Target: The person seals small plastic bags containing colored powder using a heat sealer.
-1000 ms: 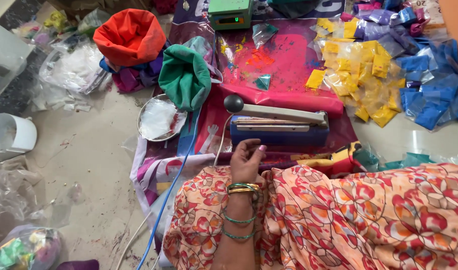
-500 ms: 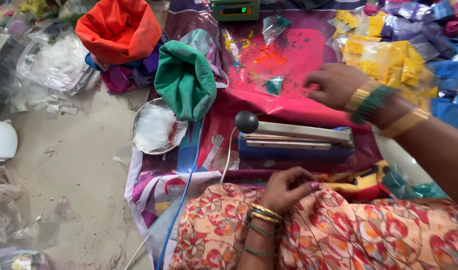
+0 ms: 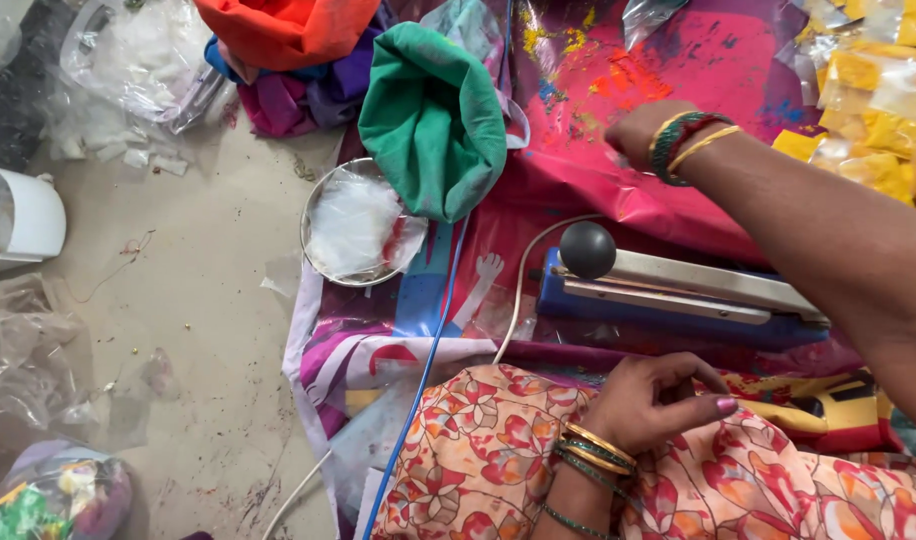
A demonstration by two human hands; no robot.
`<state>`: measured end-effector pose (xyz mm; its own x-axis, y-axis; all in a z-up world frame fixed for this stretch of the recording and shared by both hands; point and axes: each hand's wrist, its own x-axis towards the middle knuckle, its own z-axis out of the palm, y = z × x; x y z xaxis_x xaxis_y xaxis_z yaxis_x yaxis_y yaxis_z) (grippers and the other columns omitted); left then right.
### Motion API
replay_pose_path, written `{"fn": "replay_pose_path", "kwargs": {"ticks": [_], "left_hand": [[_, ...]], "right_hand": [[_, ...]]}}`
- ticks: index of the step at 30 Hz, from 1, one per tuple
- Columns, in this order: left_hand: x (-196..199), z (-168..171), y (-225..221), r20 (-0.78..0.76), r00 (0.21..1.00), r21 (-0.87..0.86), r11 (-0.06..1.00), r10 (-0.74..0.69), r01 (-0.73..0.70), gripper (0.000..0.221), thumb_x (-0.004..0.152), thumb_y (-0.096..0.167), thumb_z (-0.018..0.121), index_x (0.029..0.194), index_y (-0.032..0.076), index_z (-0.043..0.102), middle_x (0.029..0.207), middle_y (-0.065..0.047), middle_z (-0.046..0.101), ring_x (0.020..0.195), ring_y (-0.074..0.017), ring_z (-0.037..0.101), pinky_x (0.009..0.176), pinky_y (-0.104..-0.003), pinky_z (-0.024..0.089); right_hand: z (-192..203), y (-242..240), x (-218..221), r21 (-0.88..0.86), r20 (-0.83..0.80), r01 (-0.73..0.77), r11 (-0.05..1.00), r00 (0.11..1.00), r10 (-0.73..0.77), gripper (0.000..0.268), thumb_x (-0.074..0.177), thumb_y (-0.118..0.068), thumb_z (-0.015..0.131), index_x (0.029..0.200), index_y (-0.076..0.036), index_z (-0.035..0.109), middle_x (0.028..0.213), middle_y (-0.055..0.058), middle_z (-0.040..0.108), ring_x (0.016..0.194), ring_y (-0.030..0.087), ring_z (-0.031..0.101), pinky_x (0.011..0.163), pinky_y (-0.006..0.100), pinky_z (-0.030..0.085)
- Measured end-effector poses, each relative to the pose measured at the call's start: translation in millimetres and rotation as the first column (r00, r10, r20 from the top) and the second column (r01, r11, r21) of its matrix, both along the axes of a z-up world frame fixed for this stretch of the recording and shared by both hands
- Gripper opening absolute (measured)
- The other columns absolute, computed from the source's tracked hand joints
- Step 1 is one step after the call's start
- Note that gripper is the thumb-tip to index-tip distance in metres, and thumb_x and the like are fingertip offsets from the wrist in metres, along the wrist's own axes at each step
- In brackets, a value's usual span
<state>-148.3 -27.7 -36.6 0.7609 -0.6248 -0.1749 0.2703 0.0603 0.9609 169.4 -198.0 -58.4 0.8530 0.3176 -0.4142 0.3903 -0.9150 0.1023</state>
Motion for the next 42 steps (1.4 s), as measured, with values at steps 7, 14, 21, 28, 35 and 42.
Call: {"fn": "replay_pose_path", "kwargs": {"ticks": [7, 14, 21, 28, 35, 42], "left_hand": [[6, -25, -9, -0.202, 0.979, -0.316, 0.948, -0.034, -0.032, 0.027, 0.101, 0.021, 0.070, 0.118, 0.000, 0.069, 0.095, -0.007, 0.072, 0.080, -0.0099, 0.066, 0.068, -0.023, 0.052], [8, 18, 4, -0.273, 0.957, -0.486, 0.873, -0.101, -0.047, 0.037, 0.101, 0.016, 0.064, 0.133, -0.002, 0.060, 0.111, -0.019, 0.075, 0.096, -0.0231, 0.077, 0.074, -0.028, 0.059], [-16, 30, 1, -0.266, 0.937, -0.617, 0.787, -0.227, 0.015, 0.052, 0.087, 0.013, 0.080, 0.134, 0.011, 0.057, 0.119, -0.010, 0.073, 0.100, -0.0206, 0.076, 0.073, -0.029, 0.063], [-23, 0, 0, -0.207, 0.978, -0.480, 0.871, 0.005, -0.106, 0.027, 0.096, 0.001, 0.073, 0.122, 0.000, 0.066, 0.114, -0.013, 0.074, 0.096, -0.0186, 0.072, 0.083, -0.032, 0.061], [-13, -34, -6, -0.124, 0.948, -0.367, 0.873, 0.295, -0.320, 0.011, 0.096, 0.003, 0.075, 0.106, 0.000, 0.072, 0.101, -0.006, 0.075, 0.092, -0.0127, 0.068, 0.086, -0.029, 0.057], [-22, -12, -8, 0.064, 0.858, -0.308, 0.828, 0.509, -0.468, 0.007, 0.096, 0.001, 0.076, 0.093, 0.007, 0.072, 0.091, 0.001, 0.072, 0.084, -0.0092, 0.061, 0.077, -0.026, 0.053]], "right_hand": [[118, -61, -59, 0.256, 0.207, 0.033, 0.966, 0.974, -0.088, 0.042, 0.082, -0.054, 0.075, 0.099, -0.016, 0.071, 0.084, 0.012, 0.074, 0.081, 0.036, 0.070, 0.073, 0.049, 0.055], [245, -84, -237, 0.815, 0.058, 0.036, 0.578, 0.988, -0.143, 0.016, 0.089, -0.020, 0.075, 0.091, -0.004, 0.072, 0.073, 0.002, 0.066, 0.069, 0.010, 0.061, 0.065, 0.030, 0.053], [173, -72, -347, 0.874, -0.335, 0.308, 0.376, 0.942, 0.007, 0.017, 0.085, -0.015, 0.072, 0.098, -0.004, 0.072, 0.081, 0.002, 0.077, 0.075, 0.009, 0.070, 0.069, 0.029, 0.060], [139, -60, -352, 0.847, 0.042, -0.046, 0.530, 0.999, 0.019, 0.021, 0.087, -0.011, 0.065, 0.107, -0.005, 0.069, 0.111, 0.009, 0.066, 0.100, 0.022, 0.067, 0.087, 0.035, 0.055], [114, -54, -351, 0.904, 0.059, -0.040, 0.425, 0.998, -0.031, 0.009, 0.091, -0.007, 0.068, 0.099, -0.008, 0.070, 0.135, 0.010, 0.060, 0.116, 0.025, 0.065, 0.094, 0.036, 0.054], [120, -49, -353, 0.823, 0.034, -0.029, 0.568, 0.999, 0.001, 0.016, 0.086, -0.020, 0.074, 0.099, -0.011, 0.073, 0.135, 0.009, 0.059, 0.106, 0.026, 0.068, 0.089, 0.037, 0.056]]}}
